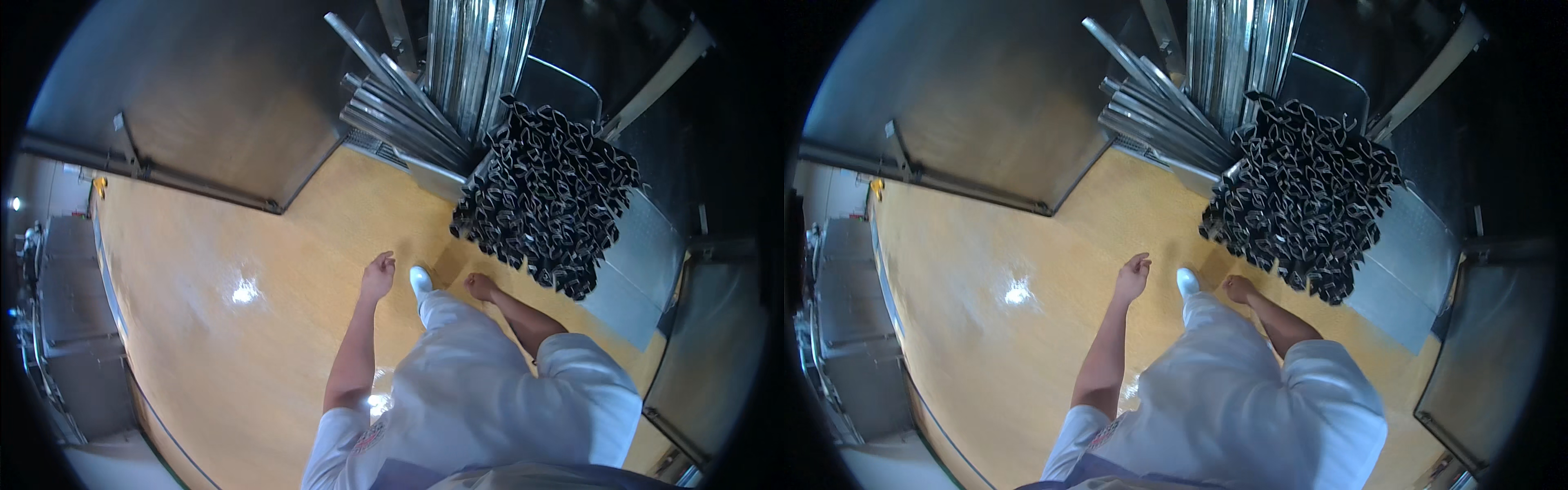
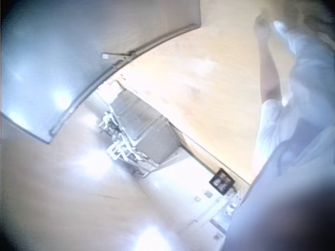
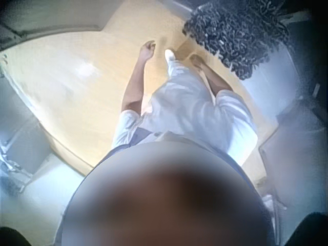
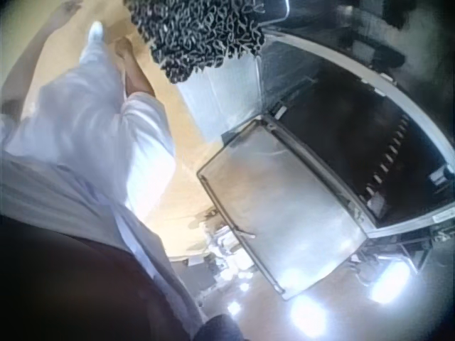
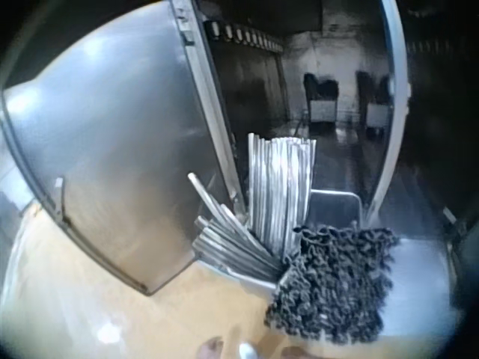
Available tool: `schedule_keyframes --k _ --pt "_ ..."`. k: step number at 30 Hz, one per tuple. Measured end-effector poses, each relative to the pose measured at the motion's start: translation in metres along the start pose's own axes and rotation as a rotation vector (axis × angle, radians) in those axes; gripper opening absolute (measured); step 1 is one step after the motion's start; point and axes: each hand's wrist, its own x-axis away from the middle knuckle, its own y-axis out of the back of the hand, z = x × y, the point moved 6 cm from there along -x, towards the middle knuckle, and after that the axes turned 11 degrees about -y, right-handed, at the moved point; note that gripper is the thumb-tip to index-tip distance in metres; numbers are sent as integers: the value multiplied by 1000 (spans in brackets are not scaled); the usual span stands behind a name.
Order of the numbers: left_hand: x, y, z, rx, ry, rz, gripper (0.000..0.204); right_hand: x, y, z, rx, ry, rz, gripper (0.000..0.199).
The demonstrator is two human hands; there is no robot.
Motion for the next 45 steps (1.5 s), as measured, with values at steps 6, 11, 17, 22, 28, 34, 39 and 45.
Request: schedule_keyframes --k 6,11,17,22,28,34,39,45 --pt "-95 48 -58 -219 -174 228 34 -81 -15 114 -251 19 -143 27" --pt "-207 23 -98 -418 -482 419 41 -137 48 185 -423 35 -365 28" --pt "-299 -58 -120 -466 -909 500 47 -110 154 207 -507 -175 -894 54" --pt "-356 -107 -78 -582 -1019 759 43 -129 176 198 -113 -133 -999 71" --pt "-368 -126 -66 -520 -1109 798 27 -141 172 198 349 -428 -955 46" --pt "-363 -146 -57 -671 -1075 827 25 -173 181 188 350 -298 -802 26" --pt "-359 -145 -59 -689 -1124 734 26 -202 187 170 385 -378 -772 28" --pt "-371 -150 -69 -860 -1119 527 22 -205 204 170 412 -372 -856 36"
